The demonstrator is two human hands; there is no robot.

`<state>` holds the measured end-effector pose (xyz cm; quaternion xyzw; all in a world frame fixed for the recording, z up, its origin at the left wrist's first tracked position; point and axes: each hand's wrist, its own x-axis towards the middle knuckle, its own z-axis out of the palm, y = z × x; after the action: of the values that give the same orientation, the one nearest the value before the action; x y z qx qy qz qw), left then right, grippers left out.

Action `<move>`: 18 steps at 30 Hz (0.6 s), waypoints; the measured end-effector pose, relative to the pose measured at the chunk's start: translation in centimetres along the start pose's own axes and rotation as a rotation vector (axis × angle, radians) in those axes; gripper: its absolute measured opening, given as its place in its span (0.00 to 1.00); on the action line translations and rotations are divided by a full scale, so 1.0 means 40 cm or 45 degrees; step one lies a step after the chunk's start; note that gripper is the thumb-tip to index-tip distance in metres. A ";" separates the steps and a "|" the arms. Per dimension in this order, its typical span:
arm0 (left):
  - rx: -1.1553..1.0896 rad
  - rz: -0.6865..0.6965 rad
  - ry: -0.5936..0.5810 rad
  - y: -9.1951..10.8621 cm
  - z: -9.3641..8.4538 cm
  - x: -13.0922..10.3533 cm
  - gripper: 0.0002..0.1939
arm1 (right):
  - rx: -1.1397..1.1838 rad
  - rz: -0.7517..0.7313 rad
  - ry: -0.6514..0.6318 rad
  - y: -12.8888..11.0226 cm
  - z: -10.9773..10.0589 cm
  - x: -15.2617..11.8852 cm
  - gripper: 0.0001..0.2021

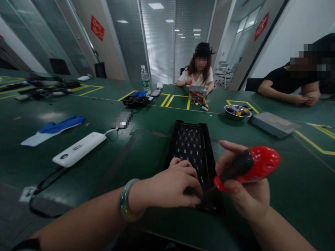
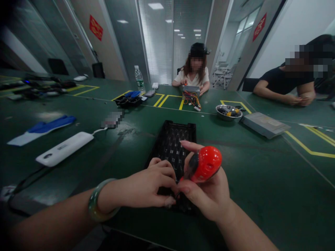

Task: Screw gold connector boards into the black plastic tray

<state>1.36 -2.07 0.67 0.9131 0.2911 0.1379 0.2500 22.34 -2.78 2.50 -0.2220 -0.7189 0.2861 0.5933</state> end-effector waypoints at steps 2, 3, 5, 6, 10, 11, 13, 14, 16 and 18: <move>0.002 0.012 0.008 -0.002 0.001 0.000 0.09 | 0.069 0.050 -0.010 0.001 0.002 0.000 0.33; 0.000 0.015 0.009 -0.002 0.002 0.000 0.09 | 0.100 0.061 -0.004 0.002 0.002 -0.001 0.35; -0.005 0.020 0.003 -0.004 0.003 0.000 0.08 | 0.120 0.046 0.029 0.005 0.003 -0.004 0.34; -0.007 0.022 0.001 -0.004 0.003 -0.001 0.08 | 0.115 0.032 0.036 0.006 0.002 -0.006 0.31; -0.005 0.015 0.006 -0.005 0.003 0.000 0.08 | 0.099 0.029 -0.017 0.010 -0.008 -0.018 0.20; -0.005 0.013 0.006 -0.004 0.002 0.000 0.09 | 0.097 0.034 -0.020 0.010 -0.010 -0.020 0.20; -0.006 0.008 0.001 -0.002 0.001 0.000 0.08 | 0.082 0.042 0.002 0.009 -0.011 -0.024 0.24; -0.006 0.005 -0.004 -0.001 0.000 0.000 0.08 | 0.074 0.057 0.019 0.007 -0.010 -0.024 0.26; -0.007 -0.004 -0.006 0.001 0.000 0.000 0.07 | 0.083 0.090 0.041 0.003 -0.006 -0.022 0.28; -0.007 -0.008 0.001 0.003 0.001 0.000 0.06 | 0.123 0.137 0.042 -0.002 -0.001 -0.018 0.31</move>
<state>1.43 -2.19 0.68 0.9114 0.2935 0.1385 0.2529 22.53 -3.31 2.03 -0.2361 -0.6814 0.3483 0.5989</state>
